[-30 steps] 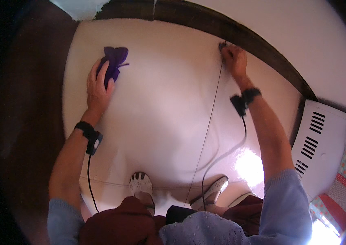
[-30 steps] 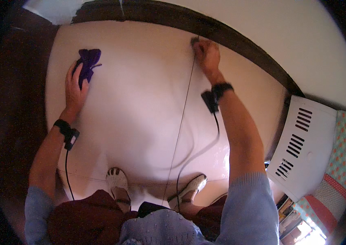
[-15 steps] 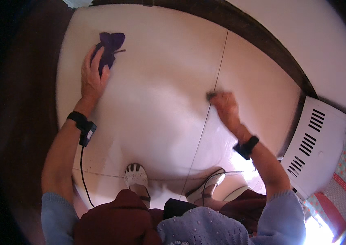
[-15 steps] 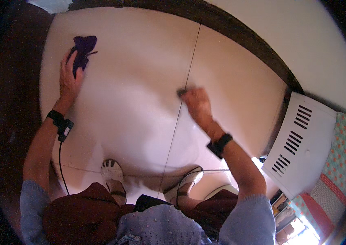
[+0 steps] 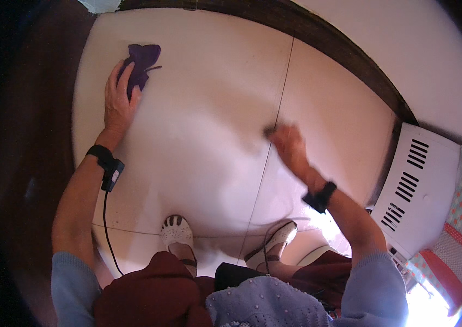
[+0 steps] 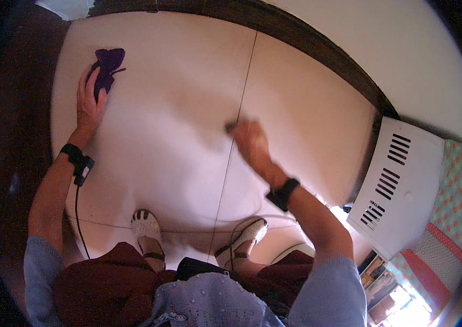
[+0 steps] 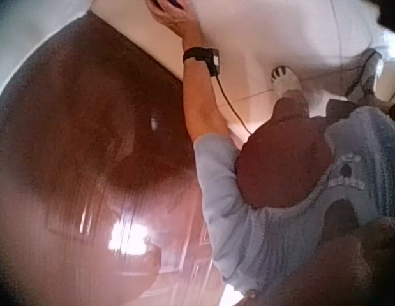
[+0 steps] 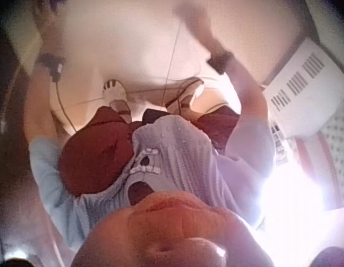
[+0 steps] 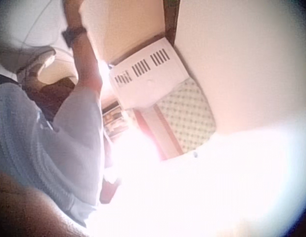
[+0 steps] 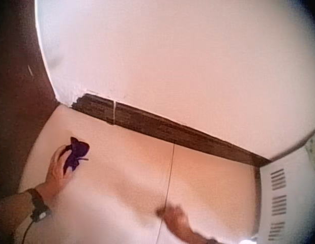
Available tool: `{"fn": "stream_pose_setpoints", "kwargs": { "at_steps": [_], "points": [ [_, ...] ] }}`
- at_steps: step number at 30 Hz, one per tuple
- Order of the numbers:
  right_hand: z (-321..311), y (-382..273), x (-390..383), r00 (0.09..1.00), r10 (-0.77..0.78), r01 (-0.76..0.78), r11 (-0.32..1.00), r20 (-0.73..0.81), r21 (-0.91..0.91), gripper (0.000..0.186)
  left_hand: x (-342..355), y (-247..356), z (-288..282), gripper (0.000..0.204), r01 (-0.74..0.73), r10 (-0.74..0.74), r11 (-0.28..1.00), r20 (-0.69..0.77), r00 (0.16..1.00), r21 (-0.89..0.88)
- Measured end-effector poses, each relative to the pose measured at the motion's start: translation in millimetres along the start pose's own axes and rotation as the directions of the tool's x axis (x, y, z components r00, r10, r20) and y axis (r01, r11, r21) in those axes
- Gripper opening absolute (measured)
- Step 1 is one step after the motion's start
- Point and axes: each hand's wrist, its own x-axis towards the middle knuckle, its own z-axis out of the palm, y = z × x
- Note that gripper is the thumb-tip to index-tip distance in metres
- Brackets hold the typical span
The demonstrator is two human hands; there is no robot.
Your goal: The person rinses a cloth in a basin of soapy water and wipes the tiled floor edges, baseboards, and the bottom of a door.
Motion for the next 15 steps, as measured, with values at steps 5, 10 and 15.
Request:
{"fn": "stream_pose_setpoints", "kwargs": {
  "at_steps": [5, 10, 15],
  "points": [
    [-20.7, 8.3, 10.2, 0.999, 0.046, -0.049, 0.984, 0.024, 0.171, 0.015, 5.1, 0.4, 2.9, 0.050, -0.019, 0.020, 0.999, 0.001, 1.000, -0.041],
    [-19.9, 85.4, 118.4, 0.960, 0.213, -0.196, 0.975, -0.181, 0.110, 0.005, -2.0, 0.1, 5.0, 0.052, 0.020, -0.019, 0.999, 0.015, 1.000, -0.027],
    [-19.6, 125.2, 177.4, 0.860, 0.360, -0.375, 0.927, -0.361, 0.033, 0.009, 8.7, 5.0, 8.6, 0.055, 0.012, -0.011, 0.999, 0.012, 1.000, -0.043]
  ]
}}
